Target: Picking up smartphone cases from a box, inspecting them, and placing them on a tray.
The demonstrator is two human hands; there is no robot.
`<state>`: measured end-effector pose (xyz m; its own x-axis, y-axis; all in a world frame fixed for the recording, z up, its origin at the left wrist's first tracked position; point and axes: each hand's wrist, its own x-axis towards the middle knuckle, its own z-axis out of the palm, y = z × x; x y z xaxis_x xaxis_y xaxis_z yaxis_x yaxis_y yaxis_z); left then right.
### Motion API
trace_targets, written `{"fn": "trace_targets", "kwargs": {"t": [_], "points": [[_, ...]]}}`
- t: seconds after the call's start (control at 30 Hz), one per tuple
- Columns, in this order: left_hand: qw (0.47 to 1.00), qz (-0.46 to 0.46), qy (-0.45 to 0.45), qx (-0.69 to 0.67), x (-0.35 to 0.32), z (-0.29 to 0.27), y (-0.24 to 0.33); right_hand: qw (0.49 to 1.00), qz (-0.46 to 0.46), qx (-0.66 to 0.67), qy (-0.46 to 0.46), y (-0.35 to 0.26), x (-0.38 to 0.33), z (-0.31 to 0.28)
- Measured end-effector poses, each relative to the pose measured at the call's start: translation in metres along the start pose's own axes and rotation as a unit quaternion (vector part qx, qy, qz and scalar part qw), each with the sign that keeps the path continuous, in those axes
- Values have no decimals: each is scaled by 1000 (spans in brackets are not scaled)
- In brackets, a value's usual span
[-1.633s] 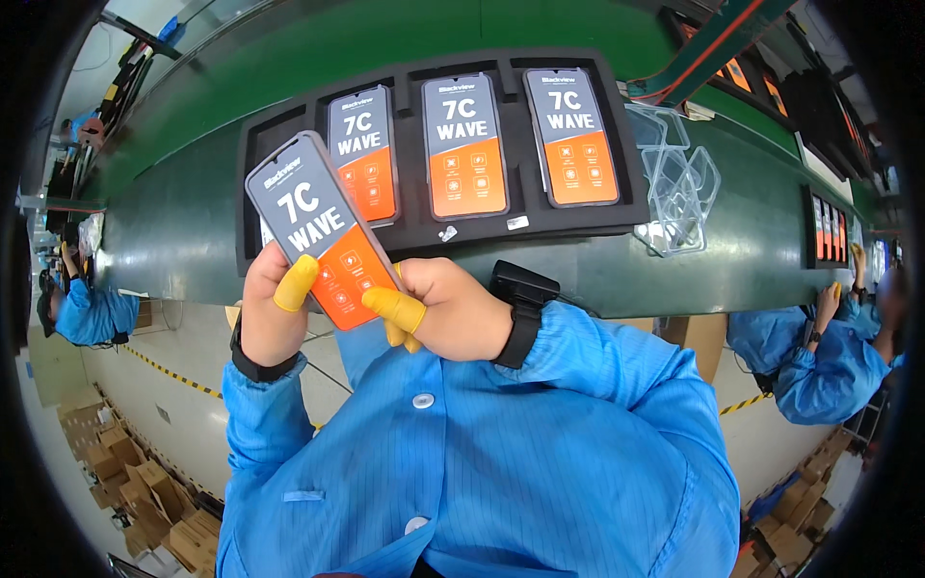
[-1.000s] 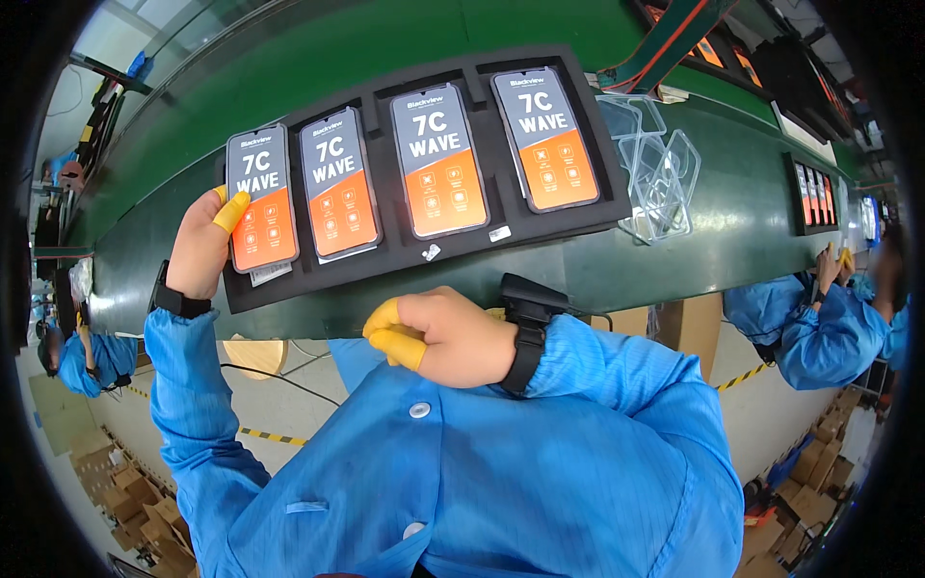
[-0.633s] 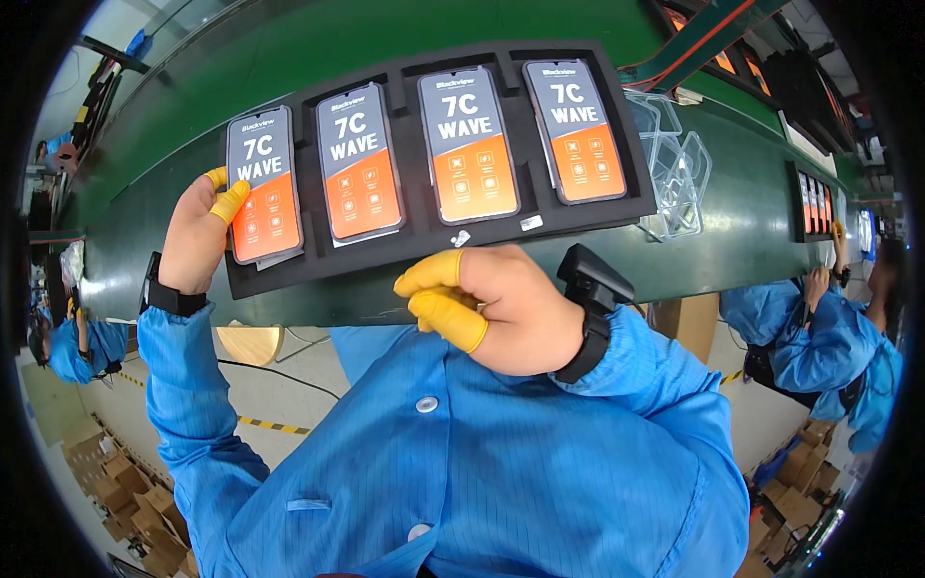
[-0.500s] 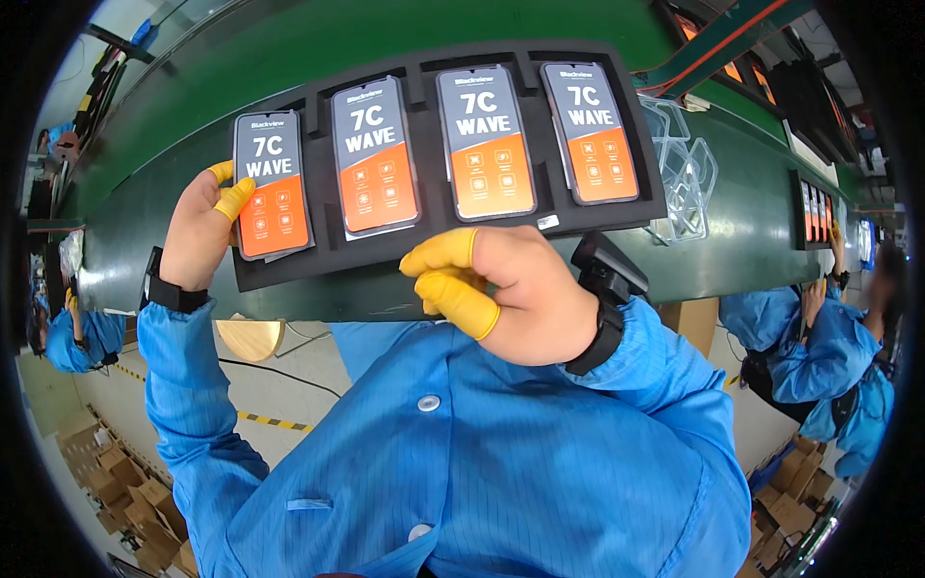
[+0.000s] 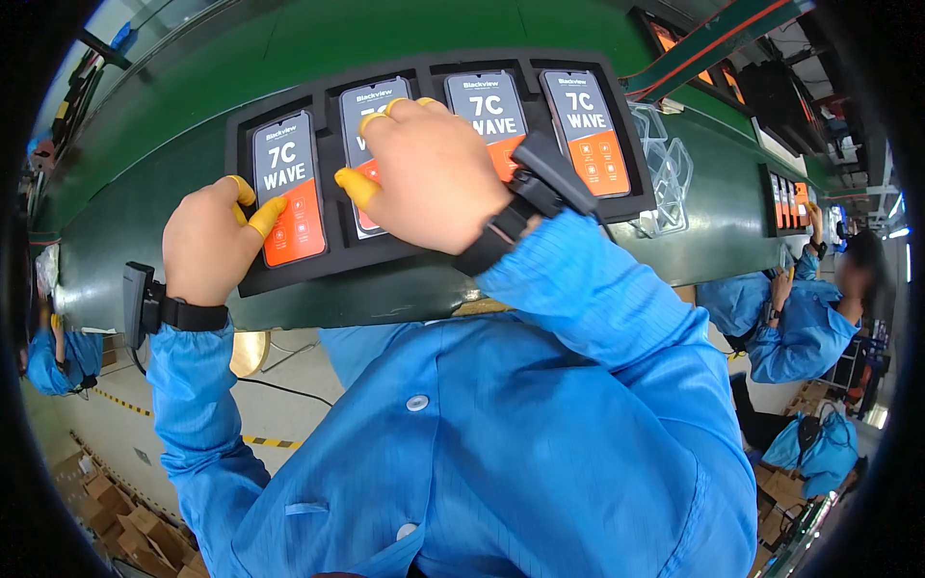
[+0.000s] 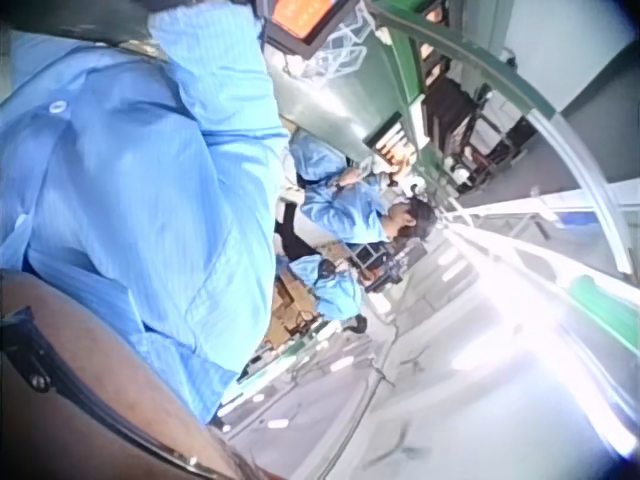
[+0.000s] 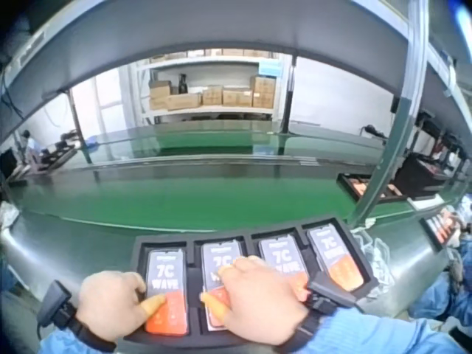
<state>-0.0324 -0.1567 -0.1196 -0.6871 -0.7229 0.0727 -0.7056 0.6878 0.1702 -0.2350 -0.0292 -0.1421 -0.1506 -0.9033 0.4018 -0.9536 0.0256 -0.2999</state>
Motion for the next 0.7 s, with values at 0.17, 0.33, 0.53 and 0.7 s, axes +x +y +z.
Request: {"fn": "trace_targets", "kwargs": {"t": [0.17,0.33,0.53,0.7], "points": [[975,-46,132,-170,-16,20,-14,990,72,-103,-58,-15,25,19],[941,-64,223,-247,-37,45,-17,990,106,-60,-71,-7,31,15],[920,-59,243,-301,-48,61,-23,951,235,190,-69,12,28,-20],[915,-51,241,-320,-48,64,-23,913,253,320,-8,38,4,-17]]}}
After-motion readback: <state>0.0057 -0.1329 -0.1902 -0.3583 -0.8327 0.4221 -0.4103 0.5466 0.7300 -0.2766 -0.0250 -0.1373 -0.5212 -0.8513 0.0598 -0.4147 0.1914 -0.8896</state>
